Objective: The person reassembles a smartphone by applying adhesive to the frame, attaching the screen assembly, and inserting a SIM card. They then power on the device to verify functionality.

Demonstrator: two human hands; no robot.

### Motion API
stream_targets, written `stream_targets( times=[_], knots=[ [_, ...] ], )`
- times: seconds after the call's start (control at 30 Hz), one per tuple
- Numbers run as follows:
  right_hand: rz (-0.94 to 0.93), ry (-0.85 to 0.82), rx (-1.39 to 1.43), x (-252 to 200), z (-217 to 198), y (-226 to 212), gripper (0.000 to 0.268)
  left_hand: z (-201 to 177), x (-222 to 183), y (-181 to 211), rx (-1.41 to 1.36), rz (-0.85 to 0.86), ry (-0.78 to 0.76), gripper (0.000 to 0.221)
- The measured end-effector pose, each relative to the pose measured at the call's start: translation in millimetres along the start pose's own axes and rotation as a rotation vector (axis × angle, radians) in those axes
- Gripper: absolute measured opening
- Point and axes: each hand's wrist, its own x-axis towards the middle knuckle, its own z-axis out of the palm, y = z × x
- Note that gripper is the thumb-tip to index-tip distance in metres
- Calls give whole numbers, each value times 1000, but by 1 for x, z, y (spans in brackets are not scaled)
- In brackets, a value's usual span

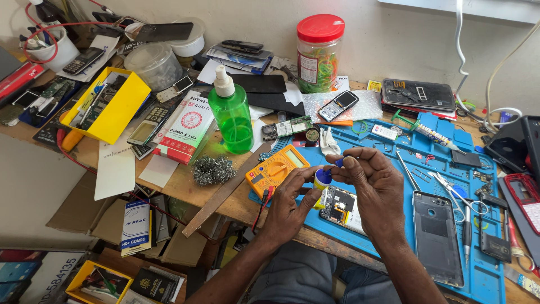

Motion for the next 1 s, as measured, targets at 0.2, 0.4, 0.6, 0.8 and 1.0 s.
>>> stream_targets(
  times=[0.2, 0.4, 0.6, 0.8, 1.0],
  knots=[
    [0, 7, -3, 0, 0, 0, 20, 0, 0, 0, -4, 1, 1, 47],
    [1, 5, -23, -1, 0, 0, 20, 0, 1, 1, 0, -11, -8, 47],
    [12, -4, -23, 1, -3, 2, 20, 0, 1, 2, 13, -12, -13, 48],
    [24, -27, -86, 2, -8, -2, 20, 1, 0, -2, 29, -3, -15, 47],
    [-10, -105, -118, 4, -15, -5, 19, 2, 0, -1, 14, 13, -17, 49]
  ],
)
